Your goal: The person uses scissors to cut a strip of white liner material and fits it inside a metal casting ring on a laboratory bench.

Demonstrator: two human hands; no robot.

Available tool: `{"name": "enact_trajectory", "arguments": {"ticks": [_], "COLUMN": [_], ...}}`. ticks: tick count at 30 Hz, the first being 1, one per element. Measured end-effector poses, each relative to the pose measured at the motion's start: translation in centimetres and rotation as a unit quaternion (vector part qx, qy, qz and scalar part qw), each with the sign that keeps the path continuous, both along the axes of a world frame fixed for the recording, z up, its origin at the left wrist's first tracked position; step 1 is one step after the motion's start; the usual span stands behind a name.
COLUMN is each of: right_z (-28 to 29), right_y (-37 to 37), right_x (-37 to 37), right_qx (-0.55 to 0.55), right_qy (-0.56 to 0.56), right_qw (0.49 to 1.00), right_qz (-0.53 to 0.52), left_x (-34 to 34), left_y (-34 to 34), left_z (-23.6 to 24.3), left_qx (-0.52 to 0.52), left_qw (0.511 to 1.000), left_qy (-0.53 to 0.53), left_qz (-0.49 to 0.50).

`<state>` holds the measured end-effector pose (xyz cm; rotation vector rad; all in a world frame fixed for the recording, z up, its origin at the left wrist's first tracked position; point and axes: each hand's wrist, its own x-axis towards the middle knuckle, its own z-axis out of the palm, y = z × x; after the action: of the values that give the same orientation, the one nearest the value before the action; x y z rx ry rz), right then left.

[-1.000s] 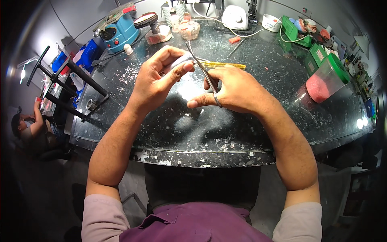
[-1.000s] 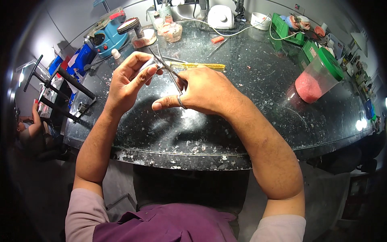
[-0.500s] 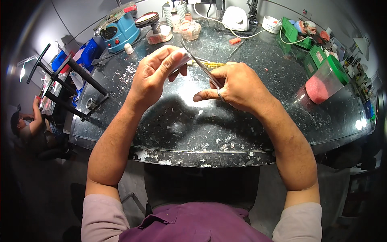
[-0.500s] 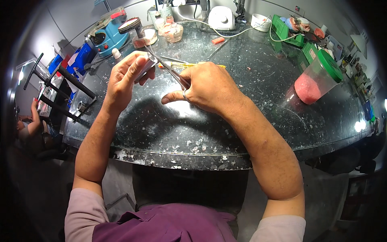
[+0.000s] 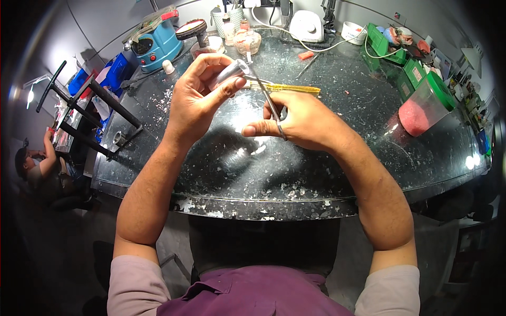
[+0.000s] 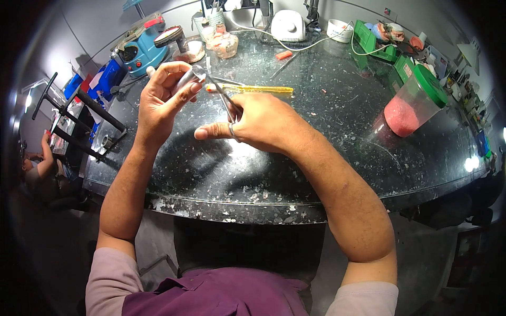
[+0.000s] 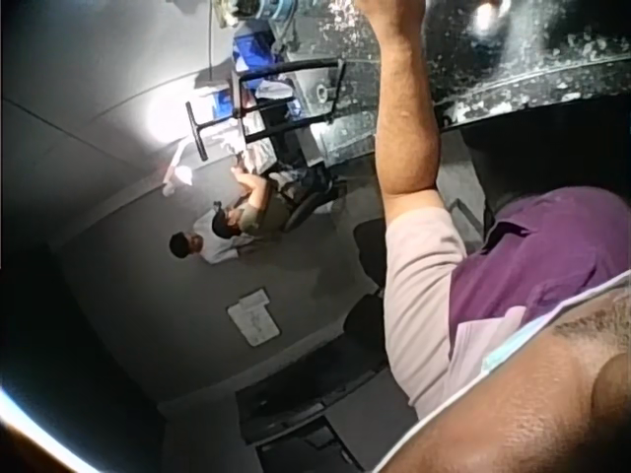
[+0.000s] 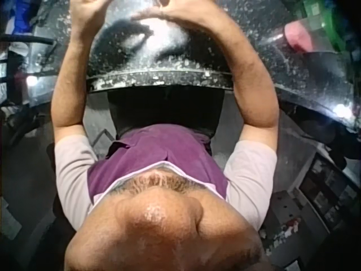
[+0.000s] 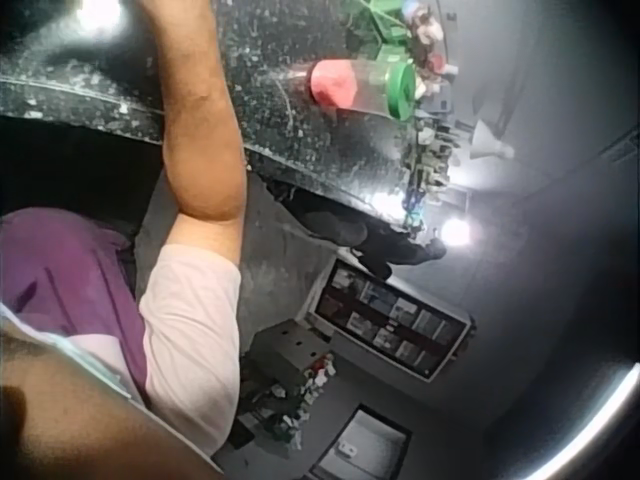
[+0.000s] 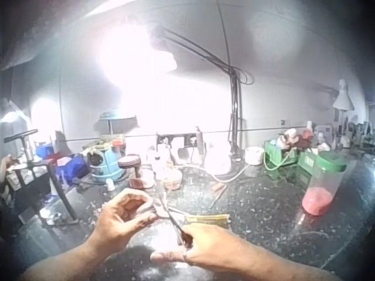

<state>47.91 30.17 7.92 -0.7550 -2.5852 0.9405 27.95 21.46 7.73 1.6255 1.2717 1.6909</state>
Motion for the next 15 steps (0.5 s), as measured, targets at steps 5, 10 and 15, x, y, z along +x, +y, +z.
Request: {"name": "enact_trajectory", "arguments": {"ticks": [5,10,15], "right_z": [0.2,-0.8,-0.8], "right_y": [0.0,0.4,0.2], "right_x": [0.1,0.0,-0.2], "right_qx": [-0.041,0.016,0.051], "right_qy": [0.004,-0.022,0.0], "right_qw": [0.999,0.999,0.999], "right_qz": [0.028,0.025,0.013], "left_x": [-0.2,0.0,0.0], "left_y": [0.0,0.0,-0.3], "left_z": [-0.1,-0.3,-0.4], "left_qx": [-0.004,0.0,-0.016], "left_qw": [1.0,0.997,0.997], "left_qy": [0.005,0.072,0.07], "left_qz": [0.003,0.004,-0.019]}}
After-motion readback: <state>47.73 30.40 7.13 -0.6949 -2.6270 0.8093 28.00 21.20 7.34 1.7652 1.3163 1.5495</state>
